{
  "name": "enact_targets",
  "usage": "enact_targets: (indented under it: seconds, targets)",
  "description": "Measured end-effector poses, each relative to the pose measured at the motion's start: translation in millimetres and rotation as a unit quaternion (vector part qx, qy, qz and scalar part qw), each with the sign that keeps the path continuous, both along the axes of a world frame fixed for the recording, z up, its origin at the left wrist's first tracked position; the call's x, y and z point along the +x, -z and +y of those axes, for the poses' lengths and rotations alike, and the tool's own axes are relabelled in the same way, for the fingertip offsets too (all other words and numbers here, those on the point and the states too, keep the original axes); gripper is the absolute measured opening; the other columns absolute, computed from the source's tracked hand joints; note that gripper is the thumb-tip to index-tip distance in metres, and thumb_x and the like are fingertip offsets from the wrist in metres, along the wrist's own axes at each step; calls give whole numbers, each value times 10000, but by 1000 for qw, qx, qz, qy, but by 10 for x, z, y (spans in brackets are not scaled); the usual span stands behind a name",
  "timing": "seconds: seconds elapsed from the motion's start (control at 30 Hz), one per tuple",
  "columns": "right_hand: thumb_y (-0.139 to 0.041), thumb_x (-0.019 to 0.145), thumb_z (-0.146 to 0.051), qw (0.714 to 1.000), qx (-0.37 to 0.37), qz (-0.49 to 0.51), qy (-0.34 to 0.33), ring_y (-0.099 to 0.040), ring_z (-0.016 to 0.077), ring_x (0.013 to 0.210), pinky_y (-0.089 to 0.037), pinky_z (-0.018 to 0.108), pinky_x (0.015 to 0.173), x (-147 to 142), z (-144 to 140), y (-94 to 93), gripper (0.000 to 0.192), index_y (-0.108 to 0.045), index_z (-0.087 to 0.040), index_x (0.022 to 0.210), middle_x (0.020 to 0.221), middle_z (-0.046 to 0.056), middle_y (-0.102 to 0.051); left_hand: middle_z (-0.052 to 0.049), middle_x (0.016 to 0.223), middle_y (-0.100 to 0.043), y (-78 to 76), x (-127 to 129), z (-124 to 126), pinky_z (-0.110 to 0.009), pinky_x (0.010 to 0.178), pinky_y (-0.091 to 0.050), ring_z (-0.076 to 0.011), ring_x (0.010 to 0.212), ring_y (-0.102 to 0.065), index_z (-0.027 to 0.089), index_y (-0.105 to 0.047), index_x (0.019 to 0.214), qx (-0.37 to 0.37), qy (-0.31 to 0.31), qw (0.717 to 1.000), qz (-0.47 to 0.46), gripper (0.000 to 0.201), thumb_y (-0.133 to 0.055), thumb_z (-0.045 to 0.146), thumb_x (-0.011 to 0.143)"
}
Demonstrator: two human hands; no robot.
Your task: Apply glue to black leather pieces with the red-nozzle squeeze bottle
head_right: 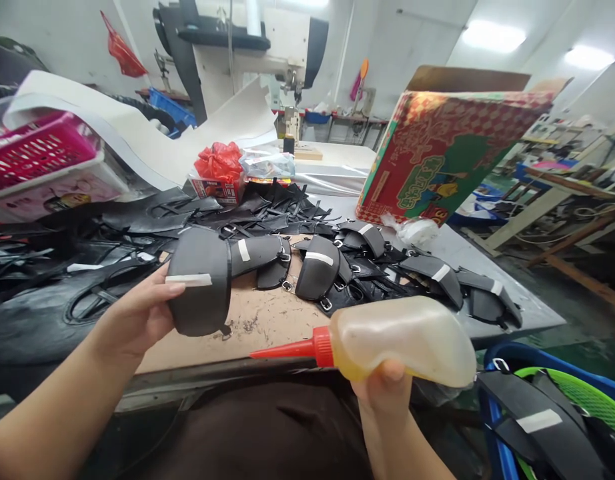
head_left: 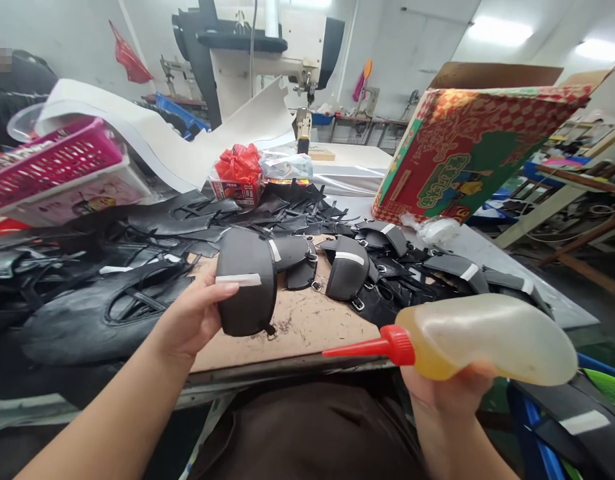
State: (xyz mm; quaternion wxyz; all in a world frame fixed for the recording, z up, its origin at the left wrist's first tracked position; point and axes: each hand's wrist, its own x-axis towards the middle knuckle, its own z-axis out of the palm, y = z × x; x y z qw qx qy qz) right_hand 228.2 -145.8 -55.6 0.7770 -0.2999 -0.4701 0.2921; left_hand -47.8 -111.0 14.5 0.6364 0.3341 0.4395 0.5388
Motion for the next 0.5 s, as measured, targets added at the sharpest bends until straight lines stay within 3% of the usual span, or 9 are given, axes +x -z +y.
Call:
enact_targets:
  seconds: [0.1,0.17,0.27,0.37,0.5]
  targets:
    - [-720,702,-467,992,28,106,-63,-649,141,622,-577,231,633,-70,55,-191,265,-674,-297,899,783,-87,-697,-31,863,-732,-62,14,-1,-291,668,-531,-209,741,-666,227,-666,1023,3,83,995,52,401,-684,199,624]
    - [-746,675,-454,988,23,135,-67,-658,153,648,-584,245,602,-75,82,-272,296,-676,-291,912,804,-82,-702,-36,820,-725,-74,69,-20,-278,672,-516,-202,725,-654,198,-684,951,-8,126,987,102,354,-636,142,604]
    - [-768,648,-441,985,14,162,-49,-660,155,714,-581,236,594,-42,112,-324,313,-673,-287,904,821,-81,-695,-7,739,-700,-105,171,-65,-232,629,-495,-186,721,-632,196,-682,793,-18,137,972,192,308,-544,86,541]
    - [-782,622,-456,987,20,155,-31,-648,136,734,-572,216,642,-16,128,-338,317,-667,-288,864,792,-95,-674,20,612,-652,-178,245,-119,-201,474,-447,-154,555,-589,198,-626,643,-39,138,951,276,72,-616,169,578]
    - [-786,615,-492,995,41,84,42,-628,140,818,-542,215,744,26,106,-268,392,-645,-287,917,846,-73,-657,14,540,-636,-235,268,-174,-168,378,-379,-126,448,-549,187,-622,631,-69,183,933,303,217,-729,375,609]
